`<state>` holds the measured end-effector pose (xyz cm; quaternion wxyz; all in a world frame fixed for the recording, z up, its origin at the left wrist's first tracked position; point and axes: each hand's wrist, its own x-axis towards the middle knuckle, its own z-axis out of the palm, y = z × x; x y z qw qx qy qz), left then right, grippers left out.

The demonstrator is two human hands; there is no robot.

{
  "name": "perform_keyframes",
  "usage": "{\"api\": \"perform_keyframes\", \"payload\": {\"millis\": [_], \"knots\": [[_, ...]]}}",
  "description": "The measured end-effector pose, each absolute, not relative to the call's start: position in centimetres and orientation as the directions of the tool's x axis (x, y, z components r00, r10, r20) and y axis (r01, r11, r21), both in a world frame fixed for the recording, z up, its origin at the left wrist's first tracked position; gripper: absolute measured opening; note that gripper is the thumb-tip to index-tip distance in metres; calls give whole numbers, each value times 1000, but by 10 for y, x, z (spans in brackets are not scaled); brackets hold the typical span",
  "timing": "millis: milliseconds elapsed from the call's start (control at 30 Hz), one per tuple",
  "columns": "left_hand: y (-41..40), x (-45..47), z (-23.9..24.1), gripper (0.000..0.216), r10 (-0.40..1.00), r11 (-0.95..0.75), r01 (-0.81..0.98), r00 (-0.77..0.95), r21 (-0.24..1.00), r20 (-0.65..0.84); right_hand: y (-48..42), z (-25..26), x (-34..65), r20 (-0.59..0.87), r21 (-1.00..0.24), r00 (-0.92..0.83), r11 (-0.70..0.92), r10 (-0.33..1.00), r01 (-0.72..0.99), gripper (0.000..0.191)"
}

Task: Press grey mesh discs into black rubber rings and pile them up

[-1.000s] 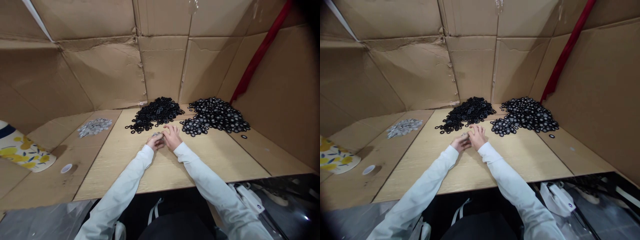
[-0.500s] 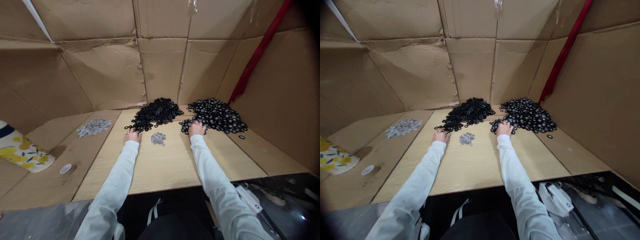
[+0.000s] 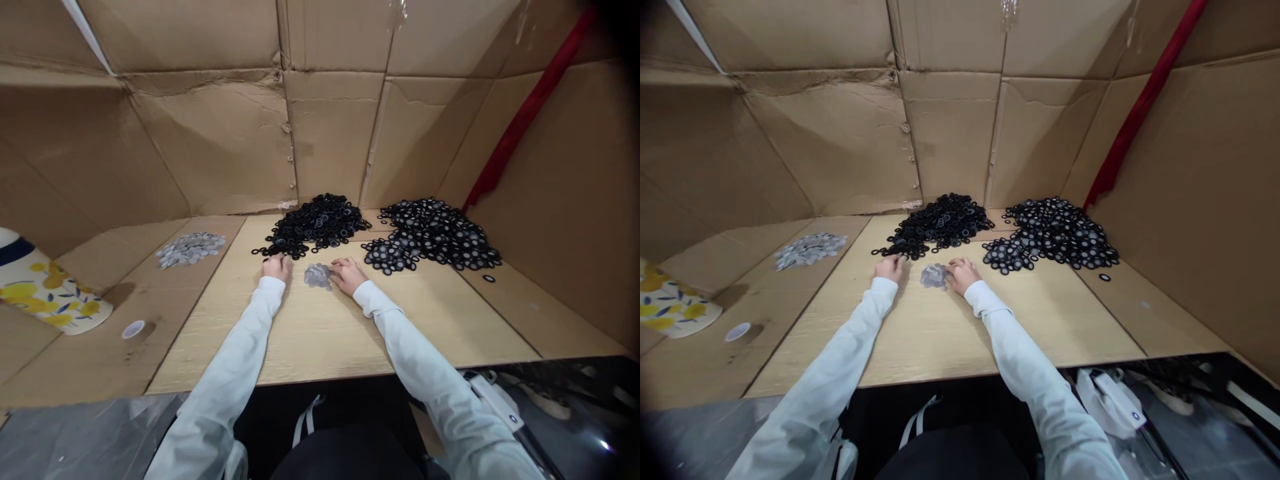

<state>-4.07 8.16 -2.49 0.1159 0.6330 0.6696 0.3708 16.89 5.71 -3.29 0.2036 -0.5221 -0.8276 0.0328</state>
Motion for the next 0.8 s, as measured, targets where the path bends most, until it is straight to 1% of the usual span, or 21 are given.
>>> {"api": "perform_keyframes", "payload": {"millis": [33,67,100,133,167,200,267,367,467,567,633,700,800], "knots": [[81,-36,-23,22,940,-43,663,-225,747,255,56,-34,166,294,-260,-373,449,880,855,25],[79,-32,-21,22,952,-10,518,-257,855,167,56,-34,165,289,-253,-375,448,881,858,25],[78,-27,-18,21,961,38,314,-273,949,52,55,-34,164,288,-249,-378,450,880,858,24],[75,-23,-16,20,965,107,95,-249,990,-80,55,-34,164,291,-249,-380,453,878,856,23],[73,-18,-14,19,968,166,-93,-177,982,-180,55,-33,164,296,-252,-382,457,875,853,23],[70,-15,-12,17,962,217,-230,-114,949,-247,56,-32,163,303,-258,-382,462,873,849,22],[66,-10,-10,14,946,297,-374,-6,878,-323,57,-32,163,327,-282,-379,472,866,835,20],[62,-6,-11,11,924,366,-435,62,823,-378,58,-32,163,370,-371,-361,492,856,788,16],[61,-5,-14,11,911,395,-448,76,802,-406,58,-31,163,412,-530,-286,483,865,697,13],[61,-3,-17,11,920,379,-412,74,829,-384,56,-28,160,430,-704,-167,445,887,554,12],[59,0,-17,12,936,347,-365,78,864,-343,54,-26,157,420,-787,-109,421,901,450,13],[57,4,-16,12,947,322,-318,96,892,-308,53,-26,154,405,-835,-74,401,911,376,14],[53,11,-16,13,952,304,-260,123,917,-280,52,-26,151,382,-868,-32,370,924,331,17]]}}
